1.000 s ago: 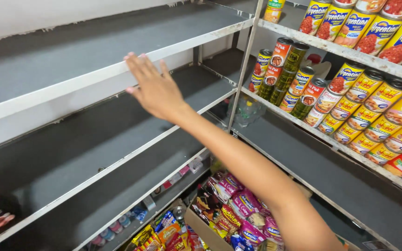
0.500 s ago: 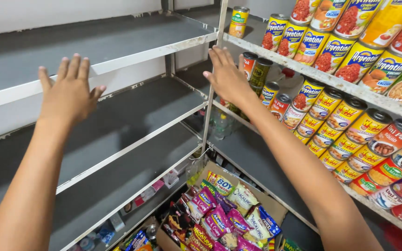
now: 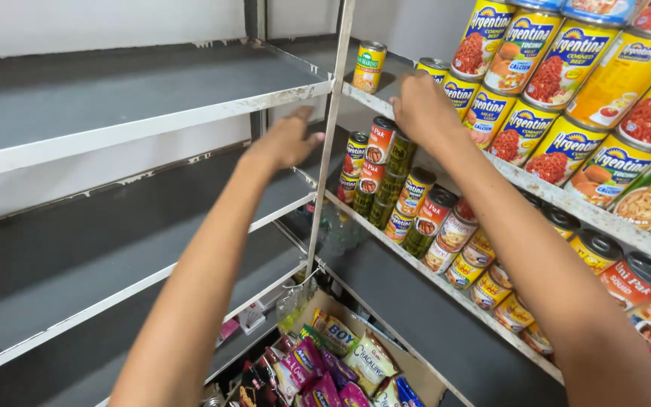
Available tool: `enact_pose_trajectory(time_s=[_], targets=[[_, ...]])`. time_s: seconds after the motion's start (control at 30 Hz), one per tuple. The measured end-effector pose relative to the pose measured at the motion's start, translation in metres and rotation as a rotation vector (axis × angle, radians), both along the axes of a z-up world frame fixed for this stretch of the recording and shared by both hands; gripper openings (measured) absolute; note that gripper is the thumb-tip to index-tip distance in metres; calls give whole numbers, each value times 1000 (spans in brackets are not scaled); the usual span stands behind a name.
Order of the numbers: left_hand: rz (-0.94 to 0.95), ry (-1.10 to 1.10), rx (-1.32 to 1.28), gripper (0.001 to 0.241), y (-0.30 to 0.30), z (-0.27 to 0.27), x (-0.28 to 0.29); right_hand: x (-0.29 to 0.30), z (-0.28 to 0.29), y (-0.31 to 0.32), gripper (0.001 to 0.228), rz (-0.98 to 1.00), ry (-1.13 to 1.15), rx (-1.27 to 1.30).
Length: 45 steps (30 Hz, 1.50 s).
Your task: Organizing and stocking various grocery items like snacks and canned goods onto store shelves.
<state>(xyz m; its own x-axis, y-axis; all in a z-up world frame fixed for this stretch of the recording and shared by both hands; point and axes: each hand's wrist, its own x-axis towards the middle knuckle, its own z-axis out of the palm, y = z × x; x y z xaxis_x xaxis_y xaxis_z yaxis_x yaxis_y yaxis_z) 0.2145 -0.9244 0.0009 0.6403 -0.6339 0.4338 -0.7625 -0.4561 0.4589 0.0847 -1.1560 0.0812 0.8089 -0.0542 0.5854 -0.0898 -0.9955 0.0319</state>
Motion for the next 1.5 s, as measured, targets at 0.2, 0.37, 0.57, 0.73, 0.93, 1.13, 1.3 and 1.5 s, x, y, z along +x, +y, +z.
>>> enact_pose_trajectory(time_s=[0.2, 0.37, 0.57, 0.73, 0.93, 1.13, 1.3, 1.5], targets=[[-207, 22, -217, 72, -146, -8, 12, 47, 23, -44, 24, -171, -269, -506], [-245, 51, -373, 72, -214, 1, 21, 59, 37, -48, 22, -346, -215, -724], [-215, 129, -487, 73, -249, -2, 33, 84, 13, -75, 20, -410, -206, -629], [-171, 141, -445, 82, -263, -3, 63, 101, 16, -87, 15, -401, -210, -612], [-188, 160, -386, 74, -270, -13, 76, 112, 20, -108, 13, -210, -182, -404], [-181, 167, -488, 66, -241, 7, 65, 108, 39, -95, 15, -51, -147, -366], [-333, 130, -591, 70, -185, 47, 58, 76, 82, -51, 7, 214, -140, -195], [-447, 28, -757, 77, -69, 59, 26, 18, 105, 31, 24, 410, -96, -173]])
